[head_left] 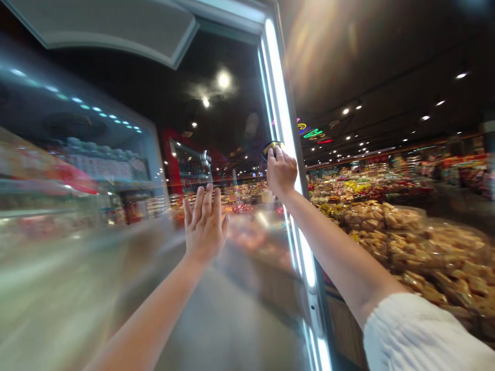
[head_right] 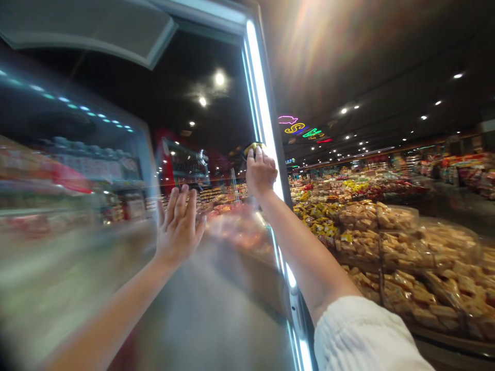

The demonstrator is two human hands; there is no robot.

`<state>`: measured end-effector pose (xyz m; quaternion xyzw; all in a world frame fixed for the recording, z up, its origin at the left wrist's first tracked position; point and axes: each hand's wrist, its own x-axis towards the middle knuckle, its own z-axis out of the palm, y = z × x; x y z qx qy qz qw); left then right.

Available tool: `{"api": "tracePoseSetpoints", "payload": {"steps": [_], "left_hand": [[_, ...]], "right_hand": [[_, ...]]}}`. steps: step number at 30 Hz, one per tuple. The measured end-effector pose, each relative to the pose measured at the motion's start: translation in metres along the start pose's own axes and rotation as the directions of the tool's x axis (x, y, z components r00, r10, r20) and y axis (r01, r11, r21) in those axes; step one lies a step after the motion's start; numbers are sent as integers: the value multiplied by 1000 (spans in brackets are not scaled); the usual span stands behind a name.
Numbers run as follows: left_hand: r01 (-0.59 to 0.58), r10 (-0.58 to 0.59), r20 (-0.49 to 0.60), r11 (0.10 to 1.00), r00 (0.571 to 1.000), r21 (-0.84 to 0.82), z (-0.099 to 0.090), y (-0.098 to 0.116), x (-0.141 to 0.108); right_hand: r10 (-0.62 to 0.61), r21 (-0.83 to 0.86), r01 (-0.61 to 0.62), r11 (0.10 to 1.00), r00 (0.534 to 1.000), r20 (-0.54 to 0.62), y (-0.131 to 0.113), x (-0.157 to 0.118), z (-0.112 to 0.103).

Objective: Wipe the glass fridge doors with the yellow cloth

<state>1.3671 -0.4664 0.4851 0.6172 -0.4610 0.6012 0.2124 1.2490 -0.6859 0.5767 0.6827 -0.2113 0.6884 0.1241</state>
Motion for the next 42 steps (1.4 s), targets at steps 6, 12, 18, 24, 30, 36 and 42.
{"api": "tracePoseSetpoints", "payload": {"steps": [6, 12, 18, 24, 30, 36, 42], "left_hand": [[18, -17, 14, 998, 1000, -53, 3, 4, -16], [-9, 10, 18, 1000, 1000, -28, -6, 1, -32], [6, -6, 18, 1000, 1000, -17, -3, 2, -32], [15, -14, 54, 1000, 998, -27, -9, -3, -45], [49, -51, 123, 999, 991, 15, -19, -12, -51], [62, -65, 132, 998, 989, 24, -18, -11, -57], [44, -52, 142, 997, 988, 59, -36, -28, -70]], "right_hand": [[-55, 9, 55, 998, 998, -2, 11, -104, -10], [-51, 112, 62, 992, 994, -94, 14, -122, 4], [4, 175, 3, 984, 999, -41, -32, -96, 10], [-287, 242, 279, 929, 958, -1, 3, -155, -3], [78, 241, -54, 969, 993, -91, -31, -115, 9], [-311, 328, 277, 903, 949, 56, -51, -145, -7], [63, 365, 10, 931, 980, -186, -21, -145, 7]]}}
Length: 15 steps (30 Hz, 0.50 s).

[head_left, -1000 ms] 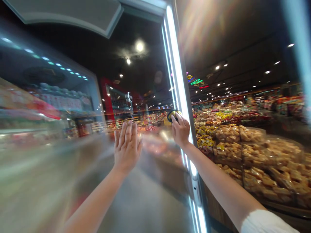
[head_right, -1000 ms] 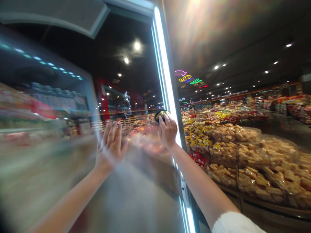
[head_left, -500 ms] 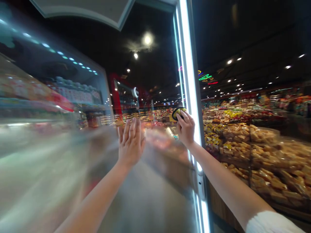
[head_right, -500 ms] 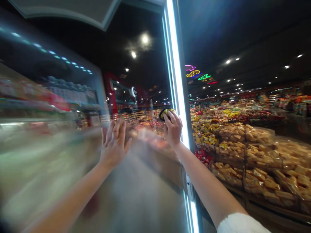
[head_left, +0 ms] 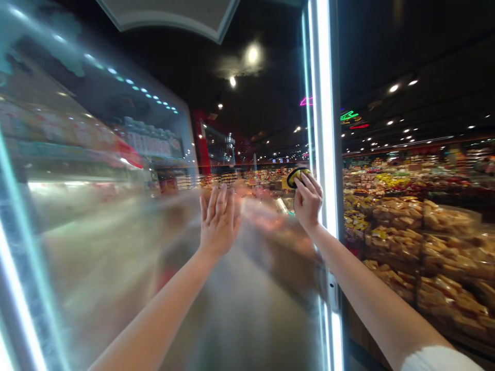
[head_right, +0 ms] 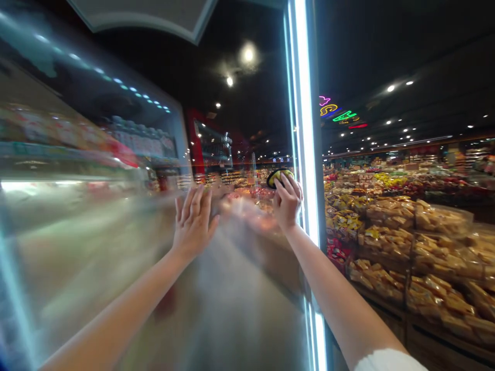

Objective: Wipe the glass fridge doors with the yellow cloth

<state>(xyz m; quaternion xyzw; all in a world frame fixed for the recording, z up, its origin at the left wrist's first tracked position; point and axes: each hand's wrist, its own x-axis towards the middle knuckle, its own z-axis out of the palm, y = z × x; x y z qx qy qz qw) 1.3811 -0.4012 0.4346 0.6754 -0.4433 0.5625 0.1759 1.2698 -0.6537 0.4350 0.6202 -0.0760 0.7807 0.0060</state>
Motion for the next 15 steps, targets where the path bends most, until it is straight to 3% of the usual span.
{"api": "tracePoseSetpoints", "payload": {"steps": [2, 4, 6, 8, 11, 13, 15], "left_hand": [[2, -2, -16, 1000, 1000, 20, -3, -6, -3], [4, -3, -36, 999, 999, 39, -4, -9, -4], [2, 0, -47, 999, 999, 52, -3, -10, -5], [1, 2, -49, 999, 999, 54, -3, -10, -7], [7, -5, -42, 999, 999, 48, -9, -15, -15], [9, -8, -24, 999, 1000, 38, -17, -24, -23], [9, -9, -3, 1000, 1000, 29, -26, -36, -30]], "right_hand": [[58, -17, -58, 998, 998, -29, -23, 12, 18], [42, -27, -41, 999, 999, 34, -60, 19, 34], [-33, -7, 35, 999, 987, 154, -95, 18, 42], [-162, 38, 158, 987, 950, 268, -114, 10, 38], [-279, 82, 268, 960, 904, 323, -102, -4, 21], [-215, 40, 212, 976, 940, 266, -80, -7, 13], [-54, -35, 61, 998, 983, 175, -66, -4, 13]]}}
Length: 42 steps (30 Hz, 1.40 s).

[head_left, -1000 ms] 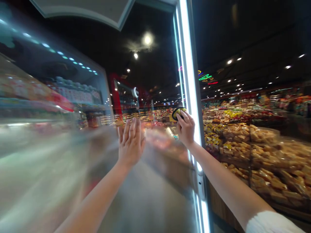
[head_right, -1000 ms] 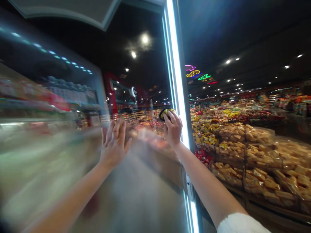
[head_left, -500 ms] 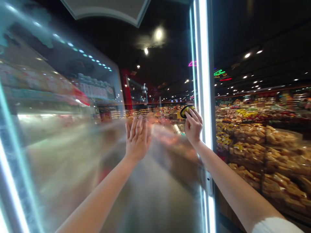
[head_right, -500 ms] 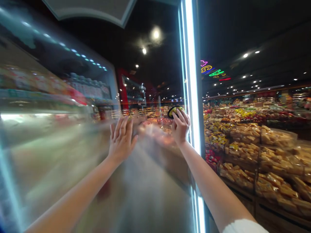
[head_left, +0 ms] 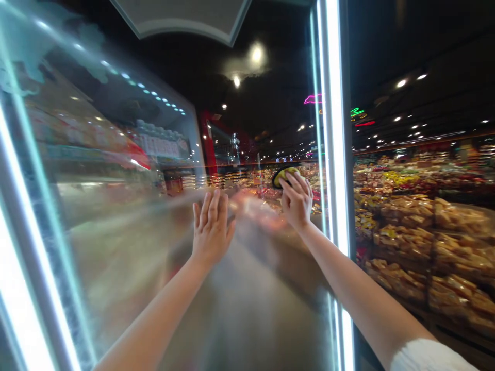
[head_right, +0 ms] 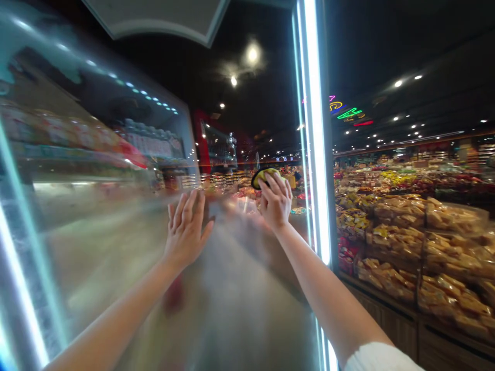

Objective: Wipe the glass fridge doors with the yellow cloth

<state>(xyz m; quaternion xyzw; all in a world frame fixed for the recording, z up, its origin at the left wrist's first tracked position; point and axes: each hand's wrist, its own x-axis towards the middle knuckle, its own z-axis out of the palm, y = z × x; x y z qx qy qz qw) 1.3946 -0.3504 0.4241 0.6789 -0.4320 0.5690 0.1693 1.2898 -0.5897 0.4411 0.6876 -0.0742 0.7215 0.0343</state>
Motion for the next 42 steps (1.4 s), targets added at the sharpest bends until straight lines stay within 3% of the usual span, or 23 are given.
{"api": "tracePoseSetpoints", "payload": {"steps": [2, 4, 6, 8, 10, 12, 15, 17, 19, 21, 23, 25, 28, 30, 33, 36, 39, 42], "left_hand": [[11, -11, 9, 1000, 1000, 0, -6, -11, -6], [27, -27, 11, 1000, 1000, 8, -9, -18, -8], [33, -33, 20, 999, 999, 19, -9, -21, -9], [29, -29, 27, 999, 999, 26, -8, -20, -9], [28, -29, 25, 999, 999, 29, -9, -20, -10], [31, -32, 28, 999, 999, 27, -12, -22, -14], [37, -38, 43, 999, 998, 24, -18, -31, -23], [45, -46, 41, 999, 998, 31, -23, -39, -29], [48, -49, 31, 998, 998, 41, -26, -45, -33], [46, -47, 21, 998, 999, 51, -29, -49, -35], [43, -45, 21, 997, 999, 59, -32, -51, -36], [48, -50, 33, 997, 998, 66, -35, -53, -37], [62, -67, 56, 995, 996, 80, -40, -58, -43], [64, -71, 70, 994, 995, 92, -43, -64, -48], [74, -84, 90, 992, 992, 106, -48, -74, -54], [103, -112, 82, 988, 990, 112, -55, -79, -56], [72, -76, 51, 996, 996, 61, -64, -77, -51], [-18, 19, 22, 999, 1000, -47, -64, -67, -36]], "right_hand": [[142, -28, -144, 989, 989, -51, -5, 9, 7], [177, -36, -179, 983, 984, -34, -30, 18, 18], [110, -24, -109, 994, 993, 33, -63, 22, 26], [-36, 19, 33, 999, 991, 129, -89, 19, 28], [-191, 78, 178, 981, 960, 203, -96, 12, 23], [-258, 104, 240, 965, 941, 217, -85, 3, 16], [-116, 55, 111, 992, 987, 115, -62, -4, 11], [30, 32, -30, 999, 1000, 10, -64, 0, 17], [110, 30, -109, 994, 993, -49, -85, 7, 29], [112, 29, -111, 993, 993, -44, -120, 12, 42], [33, 42, -33, 999, 999, 14, -152, 12, 50], [-107, 83, 99, 992, 990, 88, -168, 4, 51], [-302, 155, 280, 947, 943, 142, -157, -12, 42], [-328, 166, 306, 937, 936, 126, -139, -17, 36], [-155, 134, 149, 980, 987, 36, -128, -9, 38], [35, 140, -34, 990, 999, -5, -151, 7, 50], [33, 247, -56, 967, 995, 95, -185, 15, 59], [25, 431, -99, 897, 984, 175, -196, 12, 60]]}}
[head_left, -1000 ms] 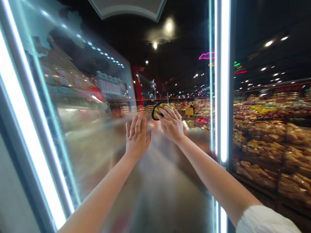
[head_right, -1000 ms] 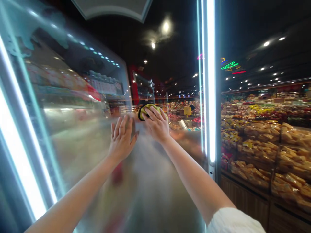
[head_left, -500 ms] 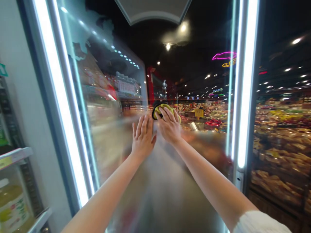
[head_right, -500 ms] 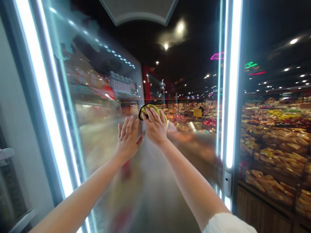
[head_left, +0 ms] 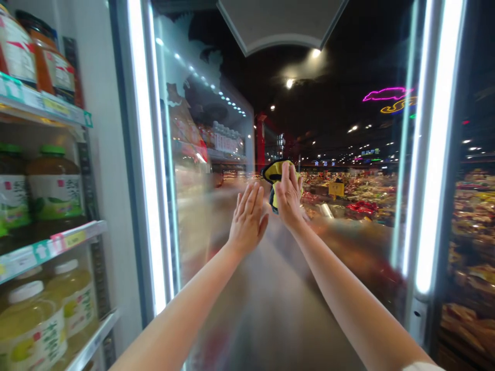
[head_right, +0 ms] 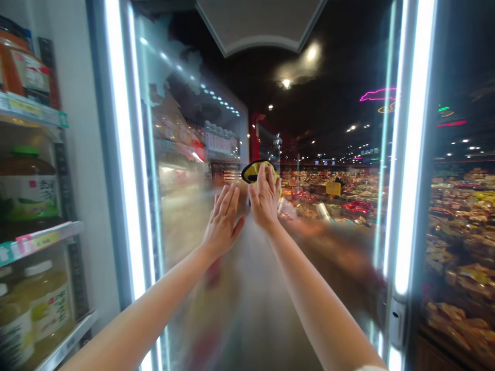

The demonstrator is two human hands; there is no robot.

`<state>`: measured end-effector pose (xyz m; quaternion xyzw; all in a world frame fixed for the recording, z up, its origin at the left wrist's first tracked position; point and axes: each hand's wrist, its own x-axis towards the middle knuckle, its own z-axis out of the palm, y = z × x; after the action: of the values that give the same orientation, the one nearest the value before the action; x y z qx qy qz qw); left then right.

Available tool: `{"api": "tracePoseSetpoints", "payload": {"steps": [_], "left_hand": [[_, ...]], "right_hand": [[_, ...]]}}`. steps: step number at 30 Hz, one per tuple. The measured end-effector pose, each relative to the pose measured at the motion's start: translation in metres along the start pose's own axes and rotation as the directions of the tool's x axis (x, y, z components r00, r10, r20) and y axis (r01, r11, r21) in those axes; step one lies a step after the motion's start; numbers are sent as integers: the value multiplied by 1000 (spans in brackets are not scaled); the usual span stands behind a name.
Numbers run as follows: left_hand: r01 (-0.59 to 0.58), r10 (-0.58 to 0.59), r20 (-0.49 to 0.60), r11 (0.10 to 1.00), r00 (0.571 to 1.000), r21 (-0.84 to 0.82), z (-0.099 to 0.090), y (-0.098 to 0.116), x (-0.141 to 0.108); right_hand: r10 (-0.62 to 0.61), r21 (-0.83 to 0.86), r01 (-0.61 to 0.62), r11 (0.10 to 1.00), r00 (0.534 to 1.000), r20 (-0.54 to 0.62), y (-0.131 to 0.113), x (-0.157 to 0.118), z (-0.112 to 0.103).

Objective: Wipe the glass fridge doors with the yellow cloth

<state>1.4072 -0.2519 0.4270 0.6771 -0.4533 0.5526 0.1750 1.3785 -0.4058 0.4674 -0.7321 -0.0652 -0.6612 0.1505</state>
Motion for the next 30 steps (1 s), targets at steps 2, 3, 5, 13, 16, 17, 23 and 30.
{"api": "tracePoseSetpoints", "payload": {"steps": [2, 3, 5, 13, 16, 17, 23, 30], "left_hand": [[-56, 57, 12, 997, 998, -54, 8, 9, 15], [-73, 75, 23, 995, 997, -66, 14, 14, 24], [-63, 64, 27, 997, 998, -50, 28, 24, 44], [-6, 25, -139, 991, 990, 134, 57, 51, 83], [-54, 72, -120, 988, 990, 148, 60, 49, 79], [-73, 90, -105, 985, 990, 153, 59, 45, 78], [84, -54, -148, 975, 988, 204, 30, -11, 63], [71, -41, -141, 974, 989, 213, 41, 9, 37]], "right_hand": [[26, 178, -31, 984, 999, 34, 5, -2, -6], [30, 273, -45, 961, 998, 58, 10, -2, -11], [33, 434, -74, 898, 994, 101, 21, 2, -24], [225, 476, -171, 863, 973, -58, 52, -8, -83], [180, 359, -139, 923, 980, -82, 54, -28, -96], [156, 314, -125, 941, 985, -74, 54, -34, -99], [-35, 41, 35, 999, 999, -10, 54, -47, -111], [-146, -113, 150, 982, 988, 48, 49, -31, -104]]}}
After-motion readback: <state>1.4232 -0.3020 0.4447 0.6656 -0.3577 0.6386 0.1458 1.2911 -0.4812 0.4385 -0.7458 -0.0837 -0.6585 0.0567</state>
